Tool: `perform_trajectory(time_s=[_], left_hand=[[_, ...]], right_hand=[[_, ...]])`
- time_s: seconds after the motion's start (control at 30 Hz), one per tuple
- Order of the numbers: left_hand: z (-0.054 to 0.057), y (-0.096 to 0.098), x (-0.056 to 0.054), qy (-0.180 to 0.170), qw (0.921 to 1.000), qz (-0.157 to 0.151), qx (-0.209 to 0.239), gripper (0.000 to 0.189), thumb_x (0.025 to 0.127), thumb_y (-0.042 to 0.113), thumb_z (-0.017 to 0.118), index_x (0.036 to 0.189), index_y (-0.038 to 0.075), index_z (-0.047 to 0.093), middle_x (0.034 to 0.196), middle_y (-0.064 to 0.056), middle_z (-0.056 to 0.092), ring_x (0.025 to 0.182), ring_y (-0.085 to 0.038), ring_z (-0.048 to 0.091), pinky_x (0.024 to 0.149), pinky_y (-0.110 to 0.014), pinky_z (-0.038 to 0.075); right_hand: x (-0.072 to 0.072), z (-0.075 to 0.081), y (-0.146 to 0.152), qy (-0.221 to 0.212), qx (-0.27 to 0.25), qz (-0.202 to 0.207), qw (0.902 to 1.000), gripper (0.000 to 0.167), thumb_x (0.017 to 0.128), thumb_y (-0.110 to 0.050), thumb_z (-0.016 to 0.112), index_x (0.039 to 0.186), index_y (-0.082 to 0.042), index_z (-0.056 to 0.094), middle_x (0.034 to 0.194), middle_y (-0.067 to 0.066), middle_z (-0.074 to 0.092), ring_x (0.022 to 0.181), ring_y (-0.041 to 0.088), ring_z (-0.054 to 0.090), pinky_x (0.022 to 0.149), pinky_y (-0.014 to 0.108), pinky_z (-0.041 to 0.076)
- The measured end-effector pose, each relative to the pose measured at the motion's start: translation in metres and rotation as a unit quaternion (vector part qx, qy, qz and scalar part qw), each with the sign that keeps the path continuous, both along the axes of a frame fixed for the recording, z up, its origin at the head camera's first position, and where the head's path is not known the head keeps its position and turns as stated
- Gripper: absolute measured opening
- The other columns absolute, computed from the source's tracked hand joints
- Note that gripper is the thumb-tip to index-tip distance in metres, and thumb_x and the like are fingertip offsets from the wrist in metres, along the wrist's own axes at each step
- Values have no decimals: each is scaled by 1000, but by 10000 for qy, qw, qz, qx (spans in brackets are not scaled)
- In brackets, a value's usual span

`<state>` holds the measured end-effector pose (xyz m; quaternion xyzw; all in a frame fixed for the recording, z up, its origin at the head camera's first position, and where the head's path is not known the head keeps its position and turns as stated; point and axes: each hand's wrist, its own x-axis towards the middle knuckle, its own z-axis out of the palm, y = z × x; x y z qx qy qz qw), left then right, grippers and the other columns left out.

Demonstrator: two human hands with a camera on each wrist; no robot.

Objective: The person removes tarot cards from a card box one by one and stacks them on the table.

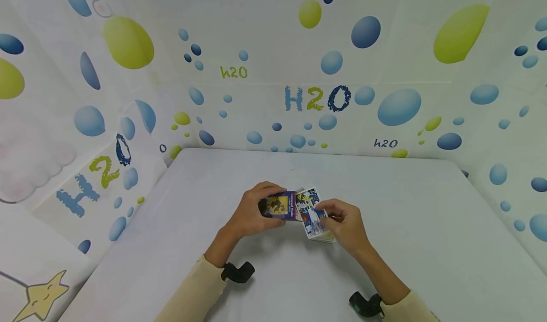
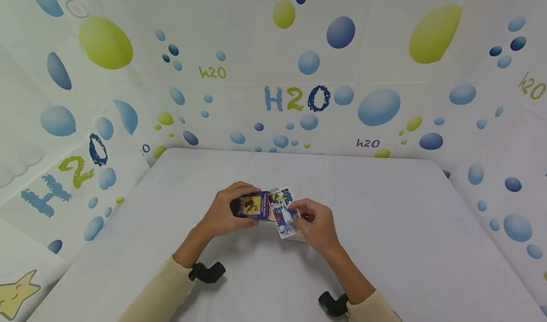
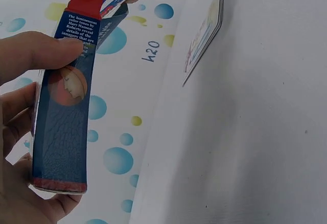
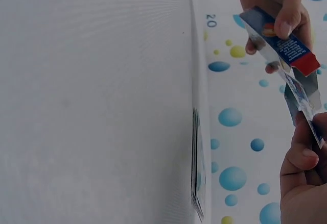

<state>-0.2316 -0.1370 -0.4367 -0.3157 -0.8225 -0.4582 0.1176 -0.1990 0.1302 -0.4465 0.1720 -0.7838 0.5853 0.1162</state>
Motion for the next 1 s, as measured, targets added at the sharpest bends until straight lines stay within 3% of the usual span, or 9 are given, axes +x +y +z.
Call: perform_trajectory(time_s=[0.3,0.57,1.0], left_hand=[[0,-5,-3,-24,9998,69,169,67,69,19,90,132,17,67,129,3,61,116,-18,56,100,-42,51],[1,-6,-2,-44,9997,171,152,66,70,19,89,132,16,67,128,2,62,116,-19,56,100,-43,51],[1,-8,-4,-83,9994,192,282,66,69,18,90,131,17,67,129,2,62,114,-18,56,98,-42,51]], right_hand=[[-4,-2,4,-23,-85,-221,9997,30,81,13,68,102,-7,74,85,10,73,78,18,68,73,25,58],[-6,-1,8,-218,-157,-270,9993,34,81,11,71,111,-4,72,82,16,69,67,17,64,49,29,52],[-10,0,14,-1112,-71,-471,9927,37,82,8,70,117,-2,70,83,14,63,61,19,56,52,29,52]])
